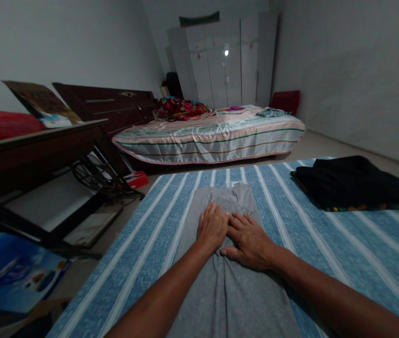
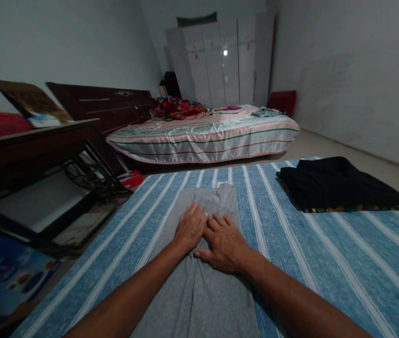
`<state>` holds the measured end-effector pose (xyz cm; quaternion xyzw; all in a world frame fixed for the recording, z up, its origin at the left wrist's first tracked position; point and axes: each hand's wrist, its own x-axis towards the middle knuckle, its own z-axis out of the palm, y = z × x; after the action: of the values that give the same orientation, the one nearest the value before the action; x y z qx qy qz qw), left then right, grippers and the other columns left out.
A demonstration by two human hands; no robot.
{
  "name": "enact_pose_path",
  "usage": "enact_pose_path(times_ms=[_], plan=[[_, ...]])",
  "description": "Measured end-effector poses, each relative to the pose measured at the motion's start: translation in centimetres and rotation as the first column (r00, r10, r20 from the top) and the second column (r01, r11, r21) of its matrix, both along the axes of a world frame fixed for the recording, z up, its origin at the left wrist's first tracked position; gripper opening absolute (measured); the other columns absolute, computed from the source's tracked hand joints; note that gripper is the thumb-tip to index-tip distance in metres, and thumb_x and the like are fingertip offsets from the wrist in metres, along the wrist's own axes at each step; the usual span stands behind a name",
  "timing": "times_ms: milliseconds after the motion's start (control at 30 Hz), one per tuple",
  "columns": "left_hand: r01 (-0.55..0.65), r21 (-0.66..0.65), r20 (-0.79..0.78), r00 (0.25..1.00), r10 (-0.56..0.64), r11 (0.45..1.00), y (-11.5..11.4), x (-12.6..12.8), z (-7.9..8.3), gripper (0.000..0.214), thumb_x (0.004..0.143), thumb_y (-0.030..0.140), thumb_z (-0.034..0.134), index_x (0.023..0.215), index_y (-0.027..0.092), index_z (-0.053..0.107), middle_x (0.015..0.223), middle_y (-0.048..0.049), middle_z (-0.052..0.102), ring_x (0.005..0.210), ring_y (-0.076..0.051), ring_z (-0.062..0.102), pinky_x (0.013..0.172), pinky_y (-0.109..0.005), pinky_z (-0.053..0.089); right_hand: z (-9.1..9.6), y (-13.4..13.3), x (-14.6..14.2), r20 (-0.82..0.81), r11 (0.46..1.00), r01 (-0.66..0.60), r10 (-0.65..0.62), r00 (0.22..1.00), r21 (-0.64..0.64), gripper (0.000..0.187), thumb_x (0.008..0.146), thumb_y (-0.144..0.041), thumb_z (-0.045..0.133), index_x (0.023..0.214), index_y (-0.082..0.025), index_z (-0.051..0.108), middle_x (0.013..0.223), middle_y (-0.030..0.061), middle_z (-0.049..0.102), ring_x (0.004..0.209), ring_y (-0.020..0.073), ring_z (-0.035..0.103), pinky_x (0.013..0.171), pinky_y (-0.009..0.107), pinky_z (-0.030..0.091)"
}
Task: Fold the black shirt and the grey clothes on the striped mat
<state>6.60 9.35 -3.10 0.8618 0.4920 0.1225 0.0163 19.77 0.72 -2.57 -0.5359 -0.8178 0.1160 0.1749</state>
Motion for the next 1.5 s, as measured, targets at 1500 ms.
enact_pose_path(times_ms=[1500], plan=[[0.196,-0.047,0.059,0.979,-0.193,0.979,-8.3,-5.2,3.0,0.041,0.089,0.027,0.049,0.126,0.011,0.049,0.140,-0.0162,0.045,0.133,-0.026,0.037,0.110,-0.042,0.031,-0.7,0.0,1.4,0.131,0.902,0.396,-0.419,0.898,0.172,0.045,0.093,-0.051,0.040,0.120,-0.016,0.051,0.124,0.0138,0.052,0.120,0.0265,0.043,0.097,0.042,0.032]])
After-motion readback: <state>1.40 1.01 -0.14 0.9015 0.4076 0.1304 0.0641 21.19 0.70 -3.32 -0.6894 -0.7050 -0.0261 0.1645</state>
